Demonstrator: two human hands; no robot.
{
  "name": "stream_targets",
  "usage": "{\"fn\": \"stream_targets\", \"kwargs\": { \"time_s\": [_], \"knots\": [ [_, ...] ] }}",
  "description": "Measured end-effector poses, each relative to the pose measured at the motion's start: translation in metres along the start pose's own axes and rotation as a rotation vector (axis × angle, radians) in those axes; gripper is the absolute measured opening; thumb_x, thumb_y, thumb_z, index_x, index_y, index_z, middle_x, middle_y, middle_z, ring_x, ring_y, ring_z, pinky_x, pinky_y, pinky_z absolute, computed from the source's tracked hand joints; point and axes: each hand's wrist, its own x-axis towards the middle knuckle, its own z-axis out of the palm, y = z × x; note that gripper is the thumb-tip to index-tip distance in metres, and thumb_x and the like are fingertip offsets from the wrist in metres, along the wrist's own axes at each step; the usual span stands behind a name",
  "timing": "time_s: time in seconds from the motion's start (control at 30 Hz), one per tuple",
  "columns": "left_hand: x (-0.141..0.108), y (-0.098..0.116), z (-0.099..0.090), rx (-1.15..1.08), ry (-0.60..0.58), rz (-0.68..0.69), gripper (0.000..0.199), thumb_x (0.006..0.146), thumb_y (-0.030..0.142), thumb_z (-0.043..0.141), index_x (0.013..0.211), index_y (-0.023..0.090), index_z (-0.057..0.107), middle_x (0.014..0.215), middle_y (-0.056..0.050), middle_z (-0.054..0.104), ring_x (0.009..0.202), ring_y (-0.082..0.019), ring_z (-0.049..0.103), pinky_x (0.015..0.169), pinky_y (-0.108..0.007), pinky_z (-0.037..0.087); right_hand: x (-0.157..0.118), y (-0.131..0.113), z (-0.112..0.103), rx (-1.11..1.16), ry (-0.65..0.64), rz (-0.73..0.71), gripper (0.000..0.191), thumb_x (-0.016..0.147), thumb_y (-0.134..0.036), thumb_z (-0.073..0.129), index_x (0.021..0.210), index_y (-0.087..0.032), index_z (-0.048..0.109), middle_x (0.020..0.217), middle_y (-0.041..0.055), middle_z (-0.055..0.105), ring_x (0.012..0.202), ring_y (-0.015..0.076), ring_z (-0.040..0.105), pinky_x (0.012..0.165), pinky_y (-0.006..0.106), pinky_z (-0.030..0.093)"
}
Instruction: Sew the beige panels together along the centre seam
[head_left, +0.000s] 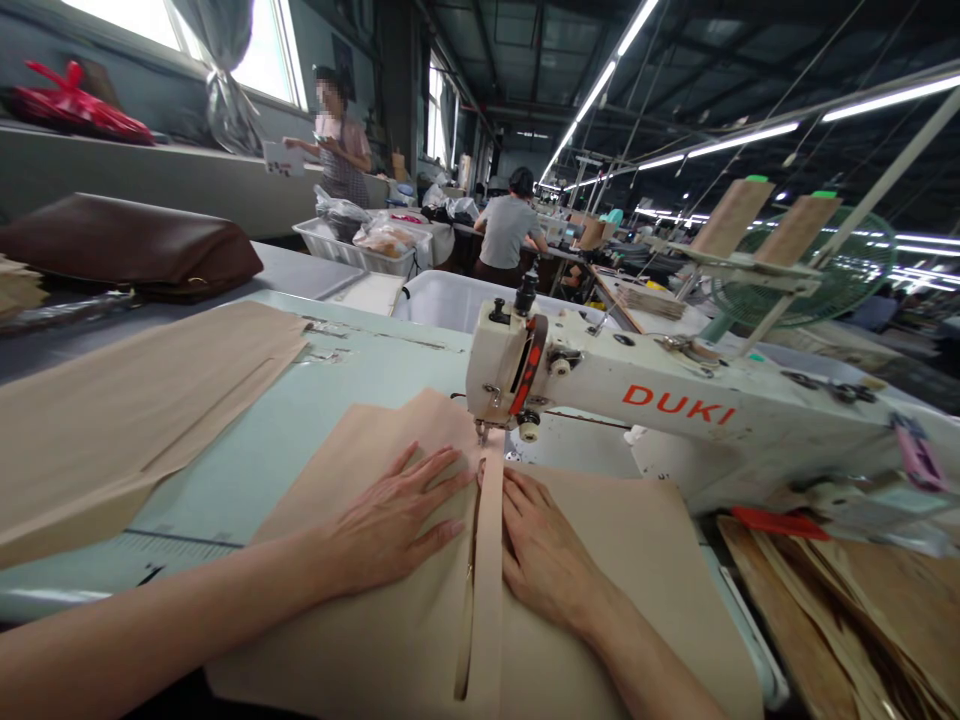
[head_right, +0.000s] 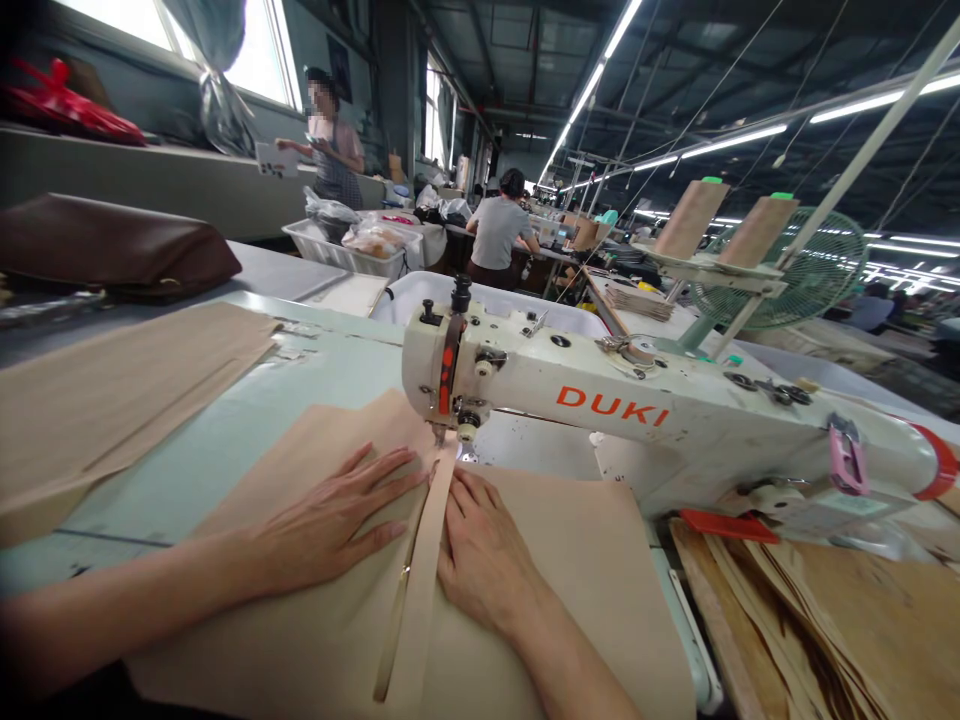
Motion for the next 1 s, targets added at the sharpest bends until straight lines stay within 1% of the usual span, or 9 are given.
{"fn": "stream_targets", "kwargs": {
  "time_s": [0.1,0.2,0.3,0.37,0.47,0.57,0.7,0.8,1.0],
  "knots": [
    [0.003,0.003,-0.003,-0.012,-0.010,-0.009,0.052,0.102,0.041,0.043,0.151,0.024,0.036,0.154,-0.011,0.037,0.145,-0.029,0.029,0.118,-0.059,0.019,0.000,0.002,0.000,0.027,0.008,0.001,0.052,0.091,-0.018,0.049,0.142,-0.020,0.047,0.145,0.0034,0.048,0.139,0.0188,0.032,0.120,0.036,0.027],
    [0.007,0.008,-0.008,-0.043,-0.014,-0.036,0.049,0.101,0.039,0.045,0.148,0.025,0.040,0.151,-0.008,0.042,0.142,-0.029,0.033,0.117,-0.061,0.020,0.001,0.009,-0.004,0.116,0.027,0.017,0.044,0.092,-0.018,0.049,0.136,-0.020,0.053,0.145,0.0052,0.048,0.138,0.0196,0.037,0.118,0.038,0.032],
    [0.009,0.011,-0.011,-0.075,-0.038,-0.048,0.051,0.099,0.039,0.048,0.147,0.024,0.039,0.149,-0.009,0.045,0.139,-0.028,0.038,0.116,-0.064,0.017,0.004,0.016,-0.007,0.181,0.228,0.190,0.034,0.097,-0.019,0.039,0.125,-0.017,0.058,0.134,0.0091,0.057,0.126,0.0189,0.051,0.111,0.039,0.042],
    [0.007,0.012,-0.009,-0.078,-0.051,-0.042,0.055,0.098,0.040,0.050,0.148,0.021,0.038,0.150,-0.011,0.044,0.139,-0.029,0.039,0.117,-0.065,0.014,0.007,0.016,-0.006,0.151,0.304,0.229,0.033,0.098,-0.020,0.037,0.121,-0.016,0.060,0.128,0.0096,0.060,0.120,0.0195,0.055,0.108,0.040,0.045],
    [0.006,0.010,-0.003,-0.055,-0.038,-0.033,0.058,0.098,0.043,0.049,0.149,0.019,0.035,0.153,-0.013,0.040,0.141,-0.030,0.036,0.116,-0.066,0.015,0.012,0.013,0.002,0.046,0.170,0.100,0.038,0.097,-0.024,0.046,0.134,-0.017,0.053,0.138,0.0085,0.055,0.130,0.0231,0.048,0.114,0.048,0.037],
    [0.013,0.005,0.000,-0.038,-0.025,-0.023,0.060,0.098,0.043,0.049,0.150,0.017,0.034,0.153,-0.014,0.040,0.141,-0.031,0.035,0.115,-0.067,0.017,0.017,0.016,0.009,-0.046,0.068,0.068,0.045,0.097,-0.025,0.048,0.141,-0.018,0.047,0.146,0.0066,0.049,0.136,0.0248,0.043,0.117,0.054,0.031],
    [0.023,-0.002,0.001,-0.028,-0.011,-0.018,0.059,0.099,0.042,0.048,0.151,0.018,0.034,0.154,-0.012,0.039,0.141,-0.031,0.036,0.114,-0.069,0.018,0.024,0.026,0.011,-0.109,0.055,0.074,0.044,0.097,-0.025,0.046,0.141,-0.019,0.047,0.149,0.0054,0.046,0.134,0.0246,0.045,0.115,0.055,0.035],
    [0.022,-0.007,0.006,-0.009,0.026,0.008,0.062,0.100,0.044,0.047,0.154,0.021,0.028,0.155,-0.010,0.037,0.142,-0.030,0.035,0.115,-0.068,0.016,0.025,0.028,0.013,-0.127,0.073,0.082,0.044,0.099,-0.026,0.044,0.142,-0.020,0.047,0.150,0.0039,0.044,0.135,0.0248,0.045,0.115,0.054,0.036],
    [0.014,-0.012,0.018,0.104,0.201,0.087,0.071,0.097,0.039,0.055,0.157,0.021,0.021,0.153,-0.009,0.042,0.141,-0.027,0.038,0.121,-0.056,0.010,0.020,0.025,0.019,-0.134,0.096,0.097,0.046,0.101,-0.029,0.042,0.146,-0.022,0.043,0.151,0.0019,0.042,0.136,0.0240,0.045,0.115,0.054,0.037]
  ]
}}
